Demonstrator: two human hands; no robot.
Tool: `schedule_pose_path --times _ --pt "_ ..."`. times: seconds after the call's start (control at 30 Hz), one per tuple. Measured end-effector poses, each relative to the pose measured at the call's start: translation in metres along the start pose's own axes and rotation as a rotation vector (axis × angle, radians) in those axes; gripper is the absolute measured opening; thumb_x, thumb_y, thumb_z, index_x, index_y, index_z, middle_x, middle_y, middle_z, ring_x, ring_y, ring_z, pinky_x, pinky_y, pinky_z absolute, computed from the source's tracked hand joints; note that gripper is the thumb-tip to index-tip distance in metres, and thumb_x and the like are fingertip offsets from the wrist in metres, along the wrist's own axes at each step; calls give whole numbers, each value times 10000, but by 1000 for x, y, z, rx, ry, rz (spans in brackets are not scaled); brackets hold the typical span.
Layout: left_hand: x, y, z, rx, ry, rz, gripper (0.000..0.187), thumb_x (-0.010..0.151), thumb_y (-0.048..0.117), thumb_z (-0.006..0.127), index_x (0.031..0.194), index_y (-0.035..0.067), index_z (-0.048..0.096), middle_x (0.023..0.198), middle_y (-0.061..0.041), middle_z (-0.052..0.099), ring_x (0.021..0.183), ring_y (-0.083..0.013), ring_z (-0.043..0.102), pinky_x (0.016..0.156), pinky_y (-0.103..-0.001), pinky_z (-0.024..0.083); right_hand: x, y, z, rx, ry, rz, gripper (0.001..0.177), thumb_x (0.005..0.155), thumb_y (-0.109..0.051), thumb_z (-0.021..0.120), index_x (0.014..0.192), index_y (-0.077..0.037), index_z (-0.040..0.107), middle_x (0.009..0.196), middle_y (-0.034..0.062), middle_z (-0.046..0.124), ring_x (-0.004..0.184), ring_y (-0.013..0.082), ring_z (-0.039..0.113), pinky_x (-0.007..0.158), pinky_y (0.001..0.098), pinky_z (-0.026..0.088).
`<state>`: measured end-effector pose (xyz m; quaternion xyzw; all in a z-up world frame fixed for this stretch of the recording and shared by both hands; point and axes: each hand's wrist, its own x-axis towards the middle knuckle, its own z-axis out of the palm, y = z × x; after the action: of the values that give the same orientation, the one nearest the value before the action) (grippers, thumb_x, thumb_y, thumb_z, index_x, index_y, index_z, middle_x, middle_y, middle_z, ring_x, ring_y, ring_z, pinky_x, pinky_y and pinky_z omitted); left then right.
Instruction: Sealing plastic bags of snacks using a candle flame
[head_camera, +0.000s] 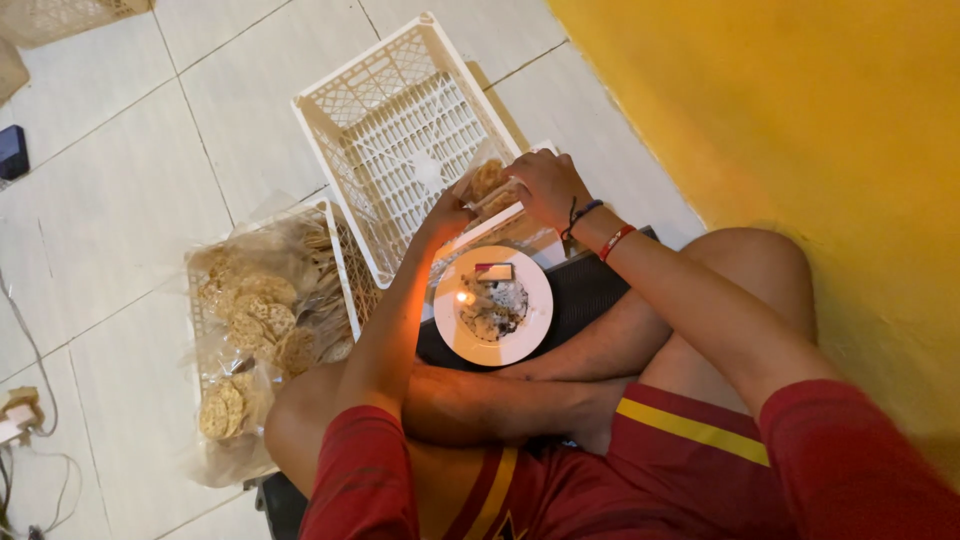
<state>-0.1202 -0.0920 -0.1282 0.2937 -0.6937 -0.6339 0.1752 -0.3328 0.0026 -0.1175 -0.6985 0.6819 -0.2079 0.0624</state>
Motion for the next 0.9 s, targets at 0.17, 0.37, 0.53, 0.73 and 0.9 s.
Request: schedule_pose_path --times 0.17,0.37,0.53,0.73,0.9 --pt "-4 4 -6 21 56 6 696 828 -117 569 1498 53 486 1417 -281 564 1359 -440 490 1137 -557 386 16 -4 -8 84 195 -5 421 960 -228 620 1377 -256 579 1282 12 586 1136 267 575 890 465 500" --pt "4 -4 -14 -135 -110 83 761 761 -149 439 1489 61 513 1461 -298 522 1352 -423 488 1122 -540 398 43 -7 -9 -160 4 -175 312 862 -109 711 1146 -238 695 1116 35 661 1105 285 561 1006 560 316" --pt "5 -17 -19 -214 -135 -23 877 789 -122 425 1613 161 318 1549 -411 303 1428 -520 359 1155 -593 348 56 5 16 -165 -77 -106 70 951 -292 715 912 -270 768 794 14 752 931 243 652 1067 638 217" --pt "11 -43 -21 -153 -127 -41 832 801 -145 520 1575 144 423 1510 -234 498 1389 -369 464 1156 -512 379 58 2 13 -196 -56 -104 66 968 -302 689 975 -303 755 839 12 750 949 227 644 1005 583 281" --pt "1 -23 -15 -80 -91 -30 800 841 -156 430 1599 91 360 1558 -282 418 1446 -423 381 1198 -535 309 55 4 14 -233 -168 -94 183 870 -223 793 1047 -225 745 934 70 743 1003 300 608 970 614 309"
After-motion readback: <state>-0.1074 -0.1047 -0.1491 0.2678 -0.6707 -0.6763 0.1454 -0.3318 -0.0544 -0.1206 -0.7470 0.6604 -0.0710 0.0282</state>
